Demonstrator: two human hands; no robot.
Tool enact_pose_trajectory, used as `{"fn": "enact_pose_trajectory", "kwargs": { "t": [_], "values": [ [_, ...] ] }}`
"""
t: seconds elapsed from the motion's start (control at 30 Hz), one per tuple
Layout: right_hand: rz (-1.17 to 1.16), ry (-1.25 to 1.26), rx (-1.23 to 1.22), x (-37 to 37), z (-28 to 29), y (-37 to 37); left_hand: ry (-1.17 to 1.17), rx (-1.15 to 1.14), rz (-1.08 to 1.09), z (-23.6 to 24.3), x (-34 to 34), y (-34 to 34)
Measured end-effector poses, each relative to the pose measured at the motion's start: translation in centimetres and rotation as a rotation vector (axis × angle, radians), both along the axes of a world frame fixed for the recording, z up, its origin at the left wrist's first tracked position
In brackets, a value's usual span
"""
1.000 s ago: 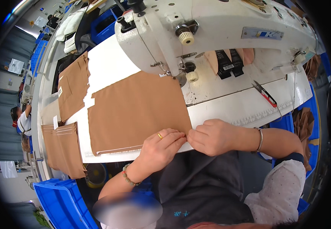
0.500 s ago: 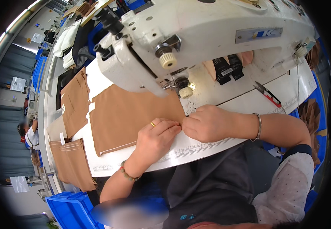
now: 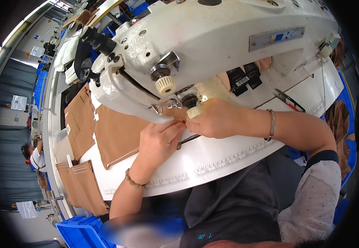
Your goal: Sewing pieces of brown leather material together to form pouches using an industrial sewing machine.
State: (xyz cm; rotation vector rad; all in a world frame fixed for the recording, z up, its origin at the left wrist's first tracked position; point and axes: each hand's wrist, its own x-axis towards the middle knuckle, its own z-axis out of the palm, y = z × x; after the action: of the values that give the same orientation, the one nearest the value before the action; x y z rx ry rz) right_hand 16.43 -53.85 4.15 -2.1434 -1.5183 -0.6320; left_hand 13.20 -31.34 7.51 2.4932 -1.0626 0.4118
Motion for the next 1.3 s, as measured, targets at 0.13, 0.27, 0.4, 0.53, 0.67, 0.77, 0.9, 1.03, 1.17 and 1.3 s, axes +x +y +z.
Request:
{"fn": "enact_pose_trajectory", "kwargs": {
  "t": [0.13,0.27,0.4,0.53,0.67,0.77,0.9,1.03,1.17,1.3],
  "values": [
    [-0.051,0.036,-0.058,0.5,0.4,-0.2,-0.029,0.021,0.024,-0.5,0.8,0.3],
    [-0.119,0.074,-0.022,0.8,-0.2,0.1,-0.047,0.04,0.055,-0.5,1.2,0.5],
    [-0.24,0.053,-0.034,0.1,0.8,-0.1,-0.088,0.058,-0.018,-0.5,1.3,0.8],
    [-0.237,-0.008,-0.05,0.0,1.5,-0.4,-0.094,0.058,-0.025,-0.3,1.3,0.7],
    [-0.23,0.074,-0.083,-0.2,1.4,-0.4,-0.077,0.087,-0.018,-0.2,1.0,1.1],
    [-0.235,0.063,-0.104,-0.4,1.4,-0.5,-0.059,0.098,-0.016,0.1,1.1,0.7],
    [-0.241,0.057,-0.1,-0.2,1.0,-0.5,-0.079,0.119,-0.015,-0.1,1.3,0.8],
    [-0.253,0.022,-0.089,-0.1,1.0,-0.5,-0.08,0.175,0.065,-0.5,1.8,0.9],
    [-0.258,0.067,-0.131,-0.2,0.8,-0.6,-0.105,0.24,0.148,-0.6,2.0,0.6],
    [-0.257,0.085,-0.134,-0.3,1.1,-0.6,-0.158,0.21,0.156,-1.4,2.3,0.8]
  ]
}}
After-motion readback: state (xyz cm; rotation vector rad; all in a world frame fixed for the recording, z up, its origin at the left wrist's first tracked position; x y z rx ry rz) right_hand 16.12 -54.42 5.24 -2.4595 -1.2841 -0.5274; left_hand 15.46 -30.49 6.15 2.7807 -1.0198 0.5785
